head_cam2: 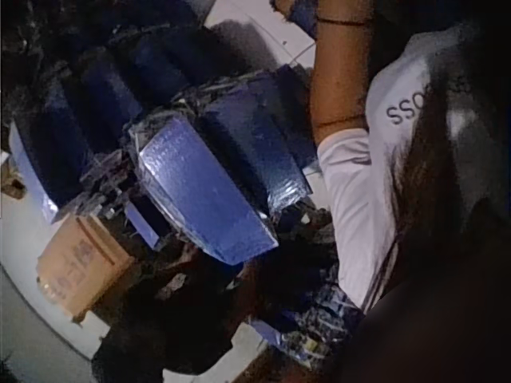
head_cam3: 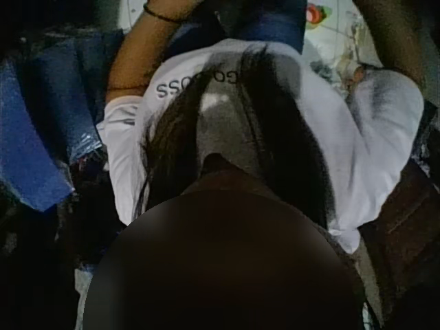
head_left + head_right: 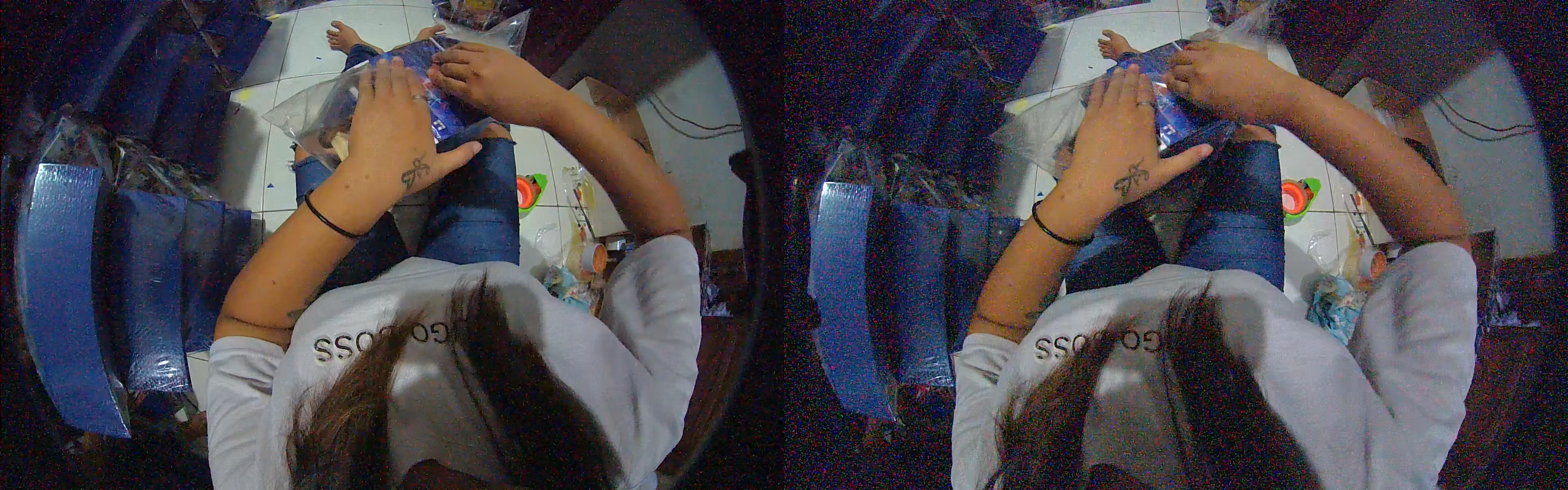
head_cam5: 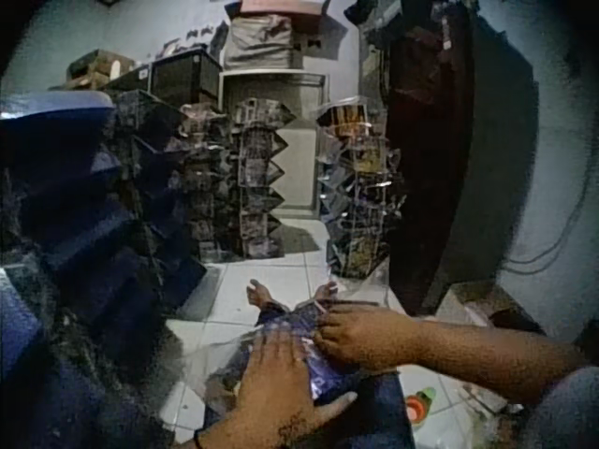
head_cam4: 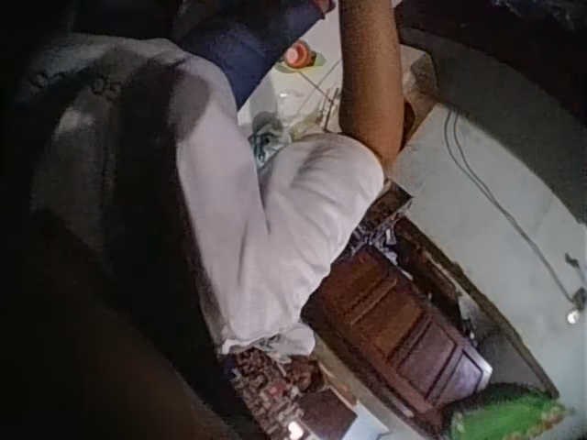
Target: The person sits on the floor and wraps wooden toy cars in clear plastic bags. They place each toy into a bag, seal it with a tape dispenser, and then place the wrapped toy into a blue cardboard box. The process is repeated for multiple toys.
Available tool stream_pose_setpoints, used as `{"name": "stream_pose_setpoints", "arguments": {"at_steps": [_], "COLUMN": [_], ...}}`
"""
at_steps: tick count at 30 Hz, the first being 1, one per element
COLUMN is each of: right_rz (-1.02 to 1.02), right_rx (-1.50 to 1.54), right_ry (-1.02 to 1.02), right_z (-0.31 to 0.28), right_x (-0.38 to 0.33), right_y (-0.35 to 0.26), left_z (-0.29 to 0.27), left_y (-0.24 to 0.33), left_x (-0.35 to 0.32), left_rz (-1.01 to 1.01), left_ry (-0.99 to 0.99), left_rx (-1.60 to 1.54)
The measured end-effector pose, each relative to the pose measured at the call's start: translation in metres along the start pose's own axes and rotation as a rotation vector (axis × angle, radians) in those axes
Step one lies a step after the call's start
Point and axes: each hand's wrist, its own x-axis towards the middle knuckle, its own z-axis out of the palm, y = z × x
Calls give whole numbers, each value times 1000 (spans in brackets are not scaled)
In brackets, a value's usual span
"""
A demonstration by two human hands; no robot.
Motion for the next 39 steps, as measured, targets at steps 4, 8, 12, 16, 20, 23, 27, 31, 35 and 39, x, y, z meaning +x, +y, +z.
{"name": "stream_pose_setpoints", "arguments": {"at_steps": [4, 8, 12, 16, 20, 23, 27, 31, 35, 39], "right_rz": [81, 292, 221, 1409, 2298, 2462, 2183, 2383, 2020, 1201], "right_rx": [-122, 242, 65, 132, 796, 477, 545, 1131, 1774, 756], "right_ry": [150, 246, 306, 909, -282, -177, -654, 151, 1461, 1453], "right_z": [1, 4, 39, 129, 247, 322, 386, 381, 232, 26], "right_x": [-8, -9, -33, -106, -190, -234, -269, -267, -231, -138], "right_y": [-26, -34, -27, -59, -140, -160, -184, -177, -94, 1], "left_z": [-47, -62, -17, 6, 8, 5, 7, 8, 7, 9], "left_y": [17, 29, 13, 6, 11, 15, 13, 10, 7, 6], "left_x": [4, -1, 0, -16, -19, -19, -19, -23, -26, -30], "left_rz": [-9, 166, 137, 155, 180, 183, 219, 250, 254, 276], "left_ry": [-116, 30, -71, 2, 75, 90, 207, 185, 166, 234], "left_rx": [-96, -63, 147, 103, -6, -64, -8, -60, -106, -131]}}
